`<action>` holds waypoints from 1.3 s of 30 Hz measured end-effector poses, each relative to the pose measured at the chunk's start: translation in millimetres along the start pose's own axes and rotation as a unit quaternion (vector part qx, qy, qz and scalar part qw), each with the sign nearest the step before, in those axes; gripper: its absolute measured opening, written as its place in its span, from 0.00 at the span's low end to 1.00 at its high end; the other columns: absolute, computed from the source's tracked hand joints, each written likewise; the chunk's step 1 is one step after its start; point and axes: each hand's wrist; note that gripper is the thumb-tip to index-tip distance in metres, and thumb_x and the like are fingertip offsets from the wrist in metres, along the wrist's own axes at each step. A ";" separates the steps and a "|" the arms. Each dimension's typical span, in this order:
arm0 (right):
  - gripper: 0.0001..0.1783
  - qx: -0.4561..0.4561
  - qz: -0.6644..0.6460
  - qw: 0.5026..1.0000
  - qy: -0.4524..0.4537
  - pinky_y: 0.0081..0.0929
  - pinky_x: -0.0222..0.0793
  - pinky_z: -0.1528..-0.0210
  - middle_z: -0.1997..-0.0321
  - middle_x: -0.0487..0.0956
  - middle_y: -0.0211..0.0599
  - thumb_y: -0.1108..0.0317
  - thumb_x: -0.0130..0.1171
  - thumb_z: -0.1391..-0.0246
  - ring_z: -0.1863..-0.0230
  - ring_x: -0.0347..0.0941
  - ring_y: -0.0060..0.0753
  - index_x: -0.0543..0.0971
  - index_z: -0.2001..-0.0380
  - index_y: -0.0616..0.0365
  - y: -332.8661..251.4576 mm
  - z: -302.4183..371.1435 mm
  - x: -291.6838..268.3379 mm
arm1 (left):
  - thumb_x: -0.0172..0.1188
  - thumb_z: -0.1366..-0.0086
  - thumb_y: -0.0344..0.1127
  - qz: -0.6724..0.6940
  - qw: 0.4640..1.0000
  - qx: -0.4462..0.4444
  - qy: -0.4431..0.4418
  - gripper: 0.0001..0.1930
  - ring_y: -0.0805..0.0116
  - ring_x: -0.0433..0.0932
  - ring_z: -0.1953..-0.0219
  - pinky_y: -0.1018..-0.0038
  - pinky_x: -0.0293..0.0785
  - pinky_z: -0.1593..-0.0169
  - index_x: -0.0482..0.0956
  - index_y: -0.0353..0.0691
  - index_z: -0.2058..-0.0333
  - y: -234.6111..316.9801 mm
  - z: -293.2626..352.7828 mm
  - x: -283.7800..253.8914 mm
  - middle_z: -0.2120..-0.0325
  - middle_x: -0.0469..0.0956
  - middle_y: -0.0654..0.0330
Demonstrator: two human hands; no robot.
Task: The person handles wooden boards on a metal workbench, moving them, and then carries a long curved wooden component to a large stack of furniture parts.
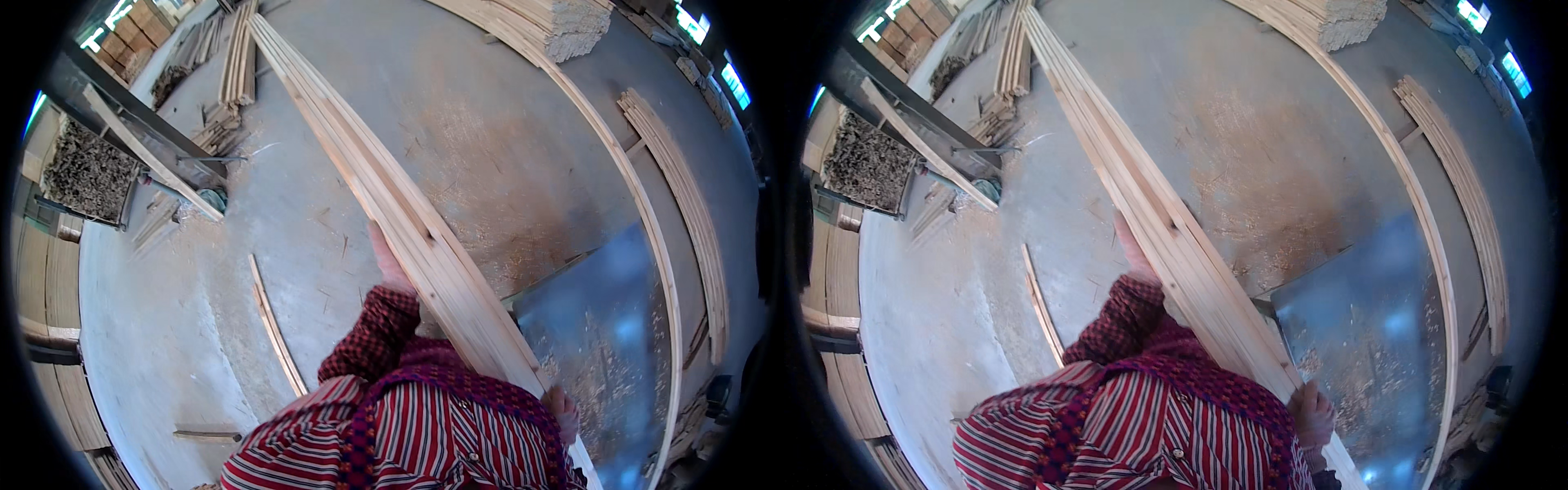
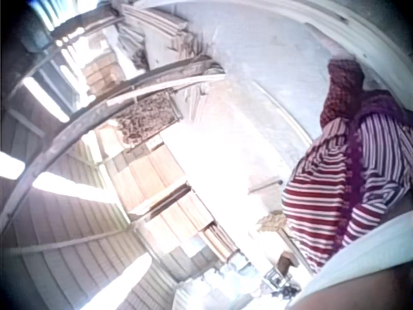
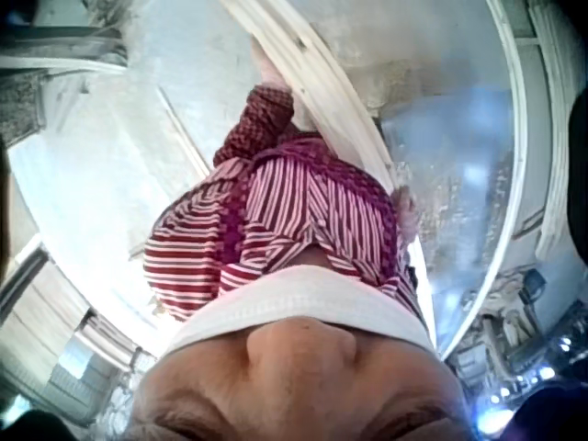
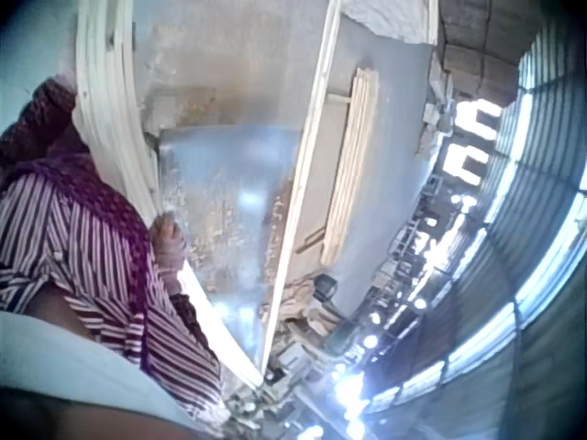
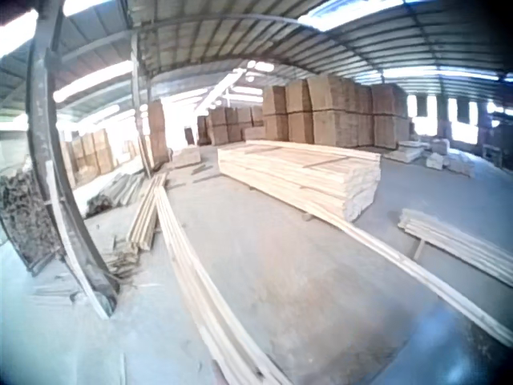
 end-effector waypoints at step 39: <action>0.28 -0.288 -0.071 0.955 -0.023 0.39 0.72 0.54 0.56 0.78 0.43 0.59 0.54 0.48 0.53 0.76 0.48 0.68 0.42 0.44 -584.1 -878.3 -243.7 | 0.63 0.46 0.58 -0.177 0.963 0.190 -0.072 0.43 0.55 0.65 0.38 0.52 0.60 0.34 0.62 0.39 0.37 396.4 -810.4 118.9 0.40 0.66 0.52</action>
Point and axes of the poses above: each hand's wrist, its own z-axis away from the middle knuckle, its own x-axis out of the palm, y = z × x
